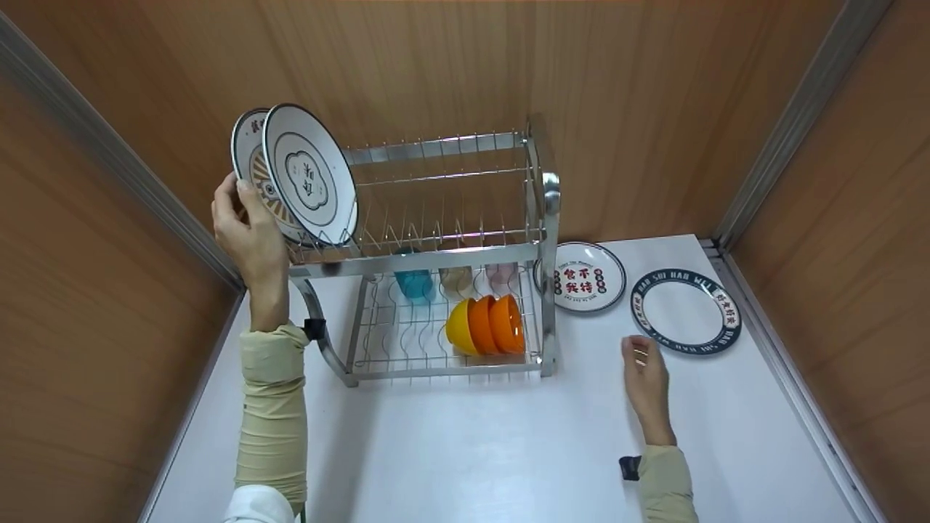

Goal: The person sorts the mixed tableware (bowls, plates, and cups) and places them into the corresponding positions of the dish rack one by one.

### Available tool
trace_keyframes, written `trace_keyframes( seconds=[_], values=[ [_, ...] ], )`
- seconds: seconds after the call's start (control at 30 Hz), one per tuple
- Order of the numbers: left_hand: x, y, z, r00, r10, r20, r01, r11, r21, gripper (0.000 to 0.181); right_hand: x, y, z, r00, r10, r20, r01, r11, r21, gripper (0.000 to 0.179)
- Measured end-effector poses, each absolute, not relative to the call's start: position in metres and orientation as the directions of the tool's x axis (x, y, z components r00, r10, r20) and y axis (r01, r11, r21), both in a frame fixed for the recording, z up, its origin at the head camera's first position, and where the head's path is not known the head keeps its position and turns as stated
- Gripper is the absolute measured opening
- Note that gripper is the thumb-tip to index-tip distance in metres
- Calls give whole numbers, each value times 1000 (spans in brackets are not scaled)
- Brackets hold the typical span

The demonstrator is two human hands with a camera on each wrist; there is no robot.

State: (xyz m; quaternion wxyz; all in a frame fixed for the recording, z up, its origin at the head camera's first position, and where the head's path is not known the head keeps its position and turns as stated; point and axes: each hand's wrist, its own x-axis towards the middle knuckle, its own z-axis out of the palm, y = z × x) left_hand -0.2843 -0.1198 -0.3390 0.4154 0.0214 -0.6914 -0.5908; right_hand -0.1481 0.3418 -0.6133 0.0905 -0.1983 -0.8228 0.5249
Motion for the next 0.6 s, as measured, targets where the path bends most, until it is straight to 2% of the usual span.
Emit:
trace_keyframes(
  seconds=[0.2,0.43,0.6],
  values=[
    [-278,-121,-344,-644,-528,554,475,291,830,35,-142,381,-622,-840,520,-154,355,313,-881,69],
    [-259,-117,-349,-569,-544,617,537,322,780,31,-138,406,-629,-798,532,-283,462,238,-854,83],
    [-244,-112,-356,-552,-540,635,572,308,760,28,-140,417,-632,-785,520,-337,480,166,-862,87]
  ],
)
